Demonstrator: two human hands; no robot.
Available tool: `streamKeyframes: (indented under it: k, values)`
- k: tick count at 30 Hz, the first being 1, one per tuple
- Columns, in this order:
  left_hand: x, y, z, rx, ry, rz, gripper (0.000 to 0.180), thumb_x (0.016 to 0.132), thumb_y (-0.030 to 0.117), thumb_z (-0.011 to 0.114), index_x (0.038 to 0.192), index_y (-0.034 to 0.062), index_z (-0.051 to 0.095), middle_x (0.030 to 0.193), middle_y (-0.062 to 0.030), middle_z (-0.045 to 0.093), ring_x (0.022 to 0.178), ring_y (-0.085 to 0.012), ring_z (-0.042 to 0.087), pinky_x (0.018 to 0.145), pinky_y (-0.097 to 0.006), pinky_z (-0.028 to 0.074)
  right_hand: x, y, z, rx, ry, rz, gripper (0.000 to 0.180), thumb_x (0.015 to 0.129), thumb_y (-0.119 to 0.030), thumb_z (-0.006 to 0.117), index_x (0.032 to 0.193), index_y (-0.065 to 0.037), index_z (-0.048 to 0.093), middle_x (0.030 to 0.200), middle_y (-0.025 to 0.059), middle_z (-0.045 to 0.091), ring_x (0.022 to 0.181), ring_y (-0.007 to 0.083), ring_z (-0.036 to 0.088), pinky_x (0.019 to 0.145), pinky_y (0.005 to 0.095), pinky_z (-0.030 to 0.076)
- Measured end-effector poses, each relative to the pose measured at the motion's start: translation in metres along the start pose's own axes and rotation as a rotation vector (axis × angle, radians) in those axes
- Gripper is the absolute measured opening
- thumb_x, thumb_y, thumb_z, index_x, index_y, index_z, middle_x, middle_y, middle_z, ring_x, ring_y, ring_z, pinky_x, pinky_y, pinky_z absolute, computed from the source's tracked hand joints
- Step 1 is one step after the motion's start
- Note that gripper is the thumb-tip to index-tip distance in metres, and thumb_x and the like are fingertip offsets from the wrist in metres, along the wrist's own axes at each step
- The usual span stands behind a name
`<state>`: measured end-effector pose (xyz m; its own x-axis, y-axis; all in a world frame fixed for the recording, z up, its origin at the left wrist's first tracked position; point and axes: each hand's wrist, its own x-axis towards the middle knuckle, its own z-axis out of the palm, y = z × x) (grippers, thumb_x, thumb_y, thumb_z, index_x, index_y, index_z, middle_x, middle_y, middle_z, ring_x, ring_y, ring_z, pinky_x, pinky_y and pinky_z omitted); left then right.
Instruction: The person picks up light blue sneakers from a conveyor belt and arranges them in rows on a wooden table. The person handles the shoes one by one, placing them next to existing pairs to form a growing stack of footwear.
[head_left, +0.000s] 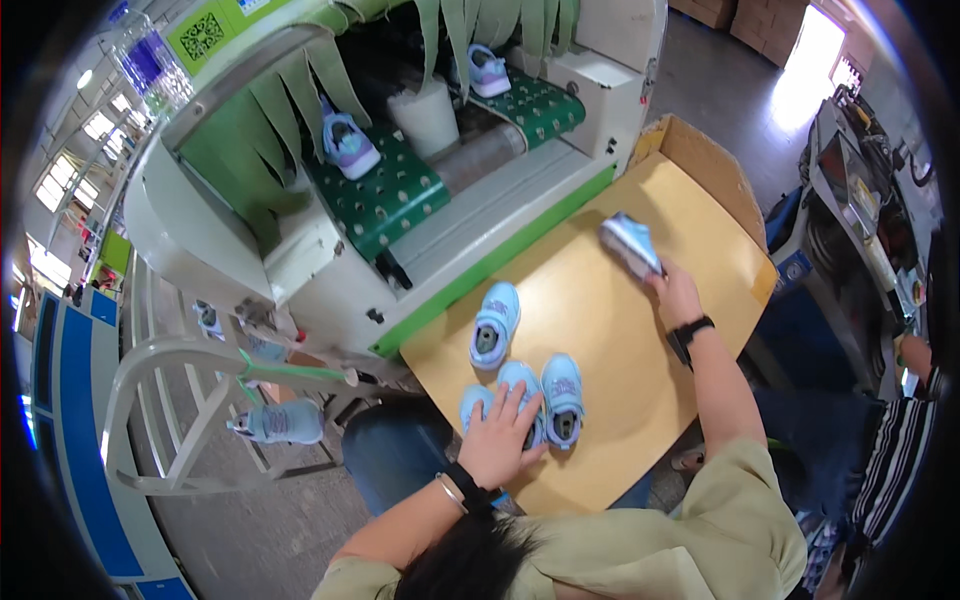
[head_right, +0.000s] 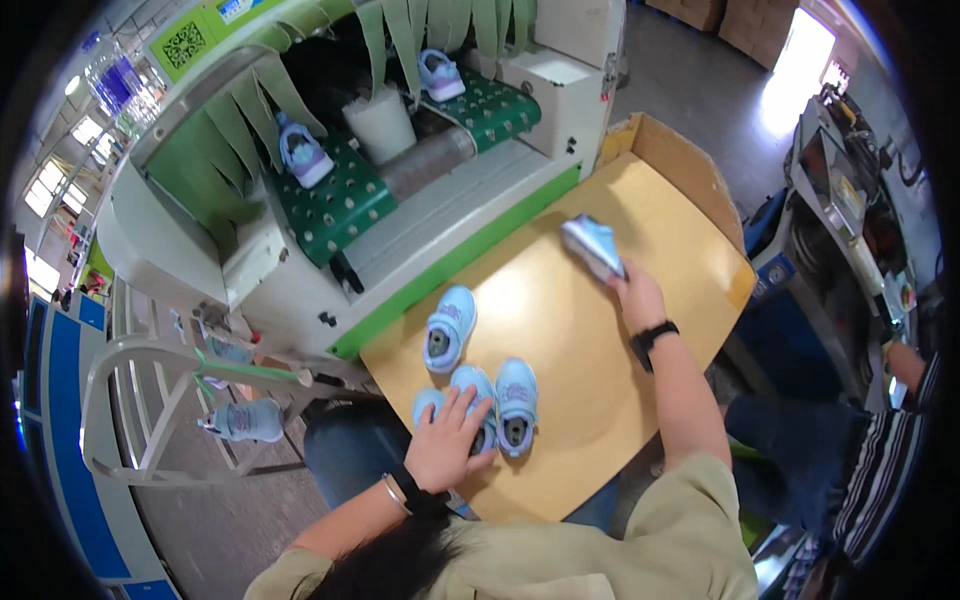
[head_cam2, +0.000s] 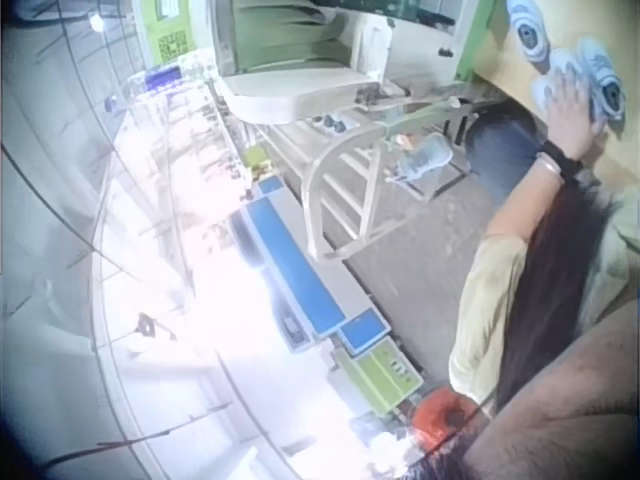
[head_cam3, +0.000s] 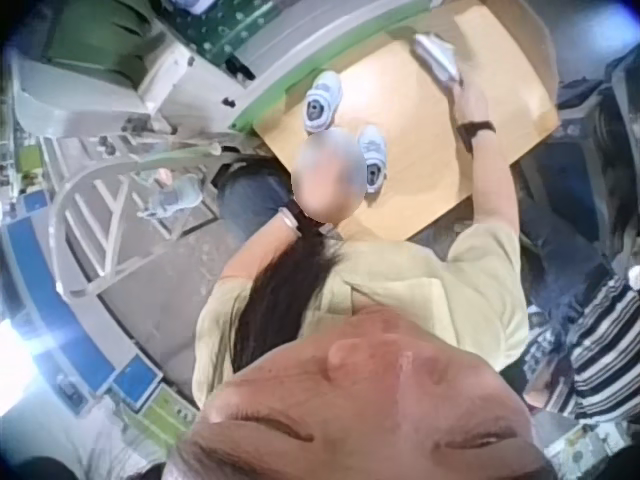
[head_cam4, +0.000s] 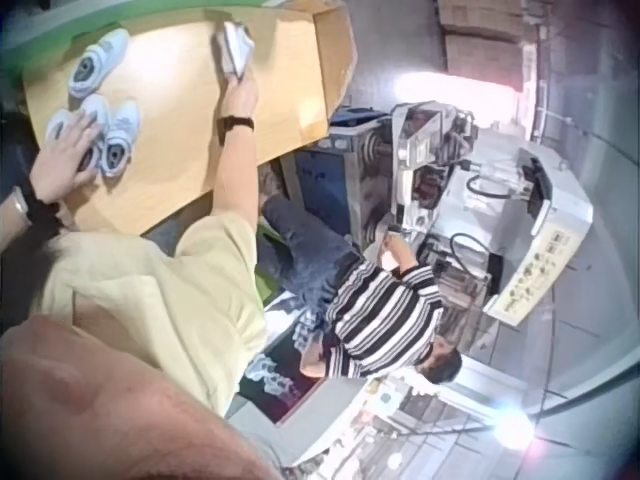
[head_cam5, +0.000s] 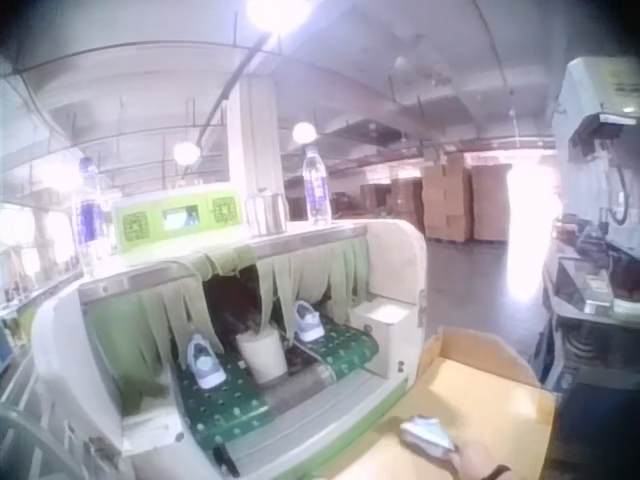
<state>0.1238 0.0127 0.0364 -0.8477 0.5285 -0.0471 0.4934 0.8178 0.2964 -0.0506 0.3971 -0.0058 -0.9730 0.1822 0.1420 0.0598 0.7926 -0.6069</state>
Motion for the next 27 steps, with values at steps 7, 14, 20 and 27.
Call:
streamKeyframes:
  k: [7, 14, 20, 27]
  values:
    - [0.005, -0.001, 0.005, -0.024, 0.027, 0.037, 0.08, 0.088, 0.048, 0.073, 0.154, 0.0127, 0.043, 0.159, -0.02, 0.041, 0.148, -0.0387, 0.039, 0.111, -0.059, 0.037, -0.147, 0.022, -0.051, -0.02, -0.175, -0.231, 0.044, 0.099, -0.007, 0.063, 0.143, -0.008, 0.059, 0.146, 0.0194, 0.06, 0.134, 0.0371, 0.056, 0.113, 0.0378, 0.045]
    - [0.002, -0.001, 0.008, -0.084, 0.024, 0.01, 0.082, 0.087, 0.047, 0.074, 0.155, 0.0138, 0.041, 0.159, -0.0201, 0.04, 0.149, -0.0387, 0.037, 0.111, -0.061, 0.034, -0.216, -0.063, 0.011, 0.284, 0.004, -0.114, 0.06, 0.093, -0.013, 0.072, 0.147, -0.004, 0.049, 0.151, 0.0262, 0.045, 0.145, 0.0406, 0.041, 0.119, 0.0444, 0.036]
    - [0.0, 0.001, 0.006, -0.081, 0.005, -0.01, 0.084, 0.087, 0.047, 0.075, 0.156, 0.0149, 0.04, 0.16, -0.0196, 0.039, 0.15, -0.0381, 0.036, 0.112, -0.062, 0.033, -0.236, -0.094, 0.049, 0.223, -0.011, -0.091, 0.061, 0.089, -0.015, 0.075, 0.142, -0.008, 0.048, 0.151, 0.0271, 0.039, 0.144, 0.0456, 0.035, 0.118, 0.0521, 0.031]
    - [-0.003, 0.001, 0.007, -0.074, 0.024, -0.011, 0.084, 0.087, 0.047, 0.075, 0.156, 0.0152, 0.04, 0.16, -0.0197, 0.039, 0.15, -0.0376, 0.036, 0.113, -0.06, 0.033, -0.242, -0.101, 0.06, 0.246, 0.073, -0.074, 0.058, 0.091, -0.017, 0.074, 0.142, -0.008, 0.048, 0.15, 0.0255, 0.041, 0.144, 0.0444, 0.034, 0.117, 0.0528, 0.03]
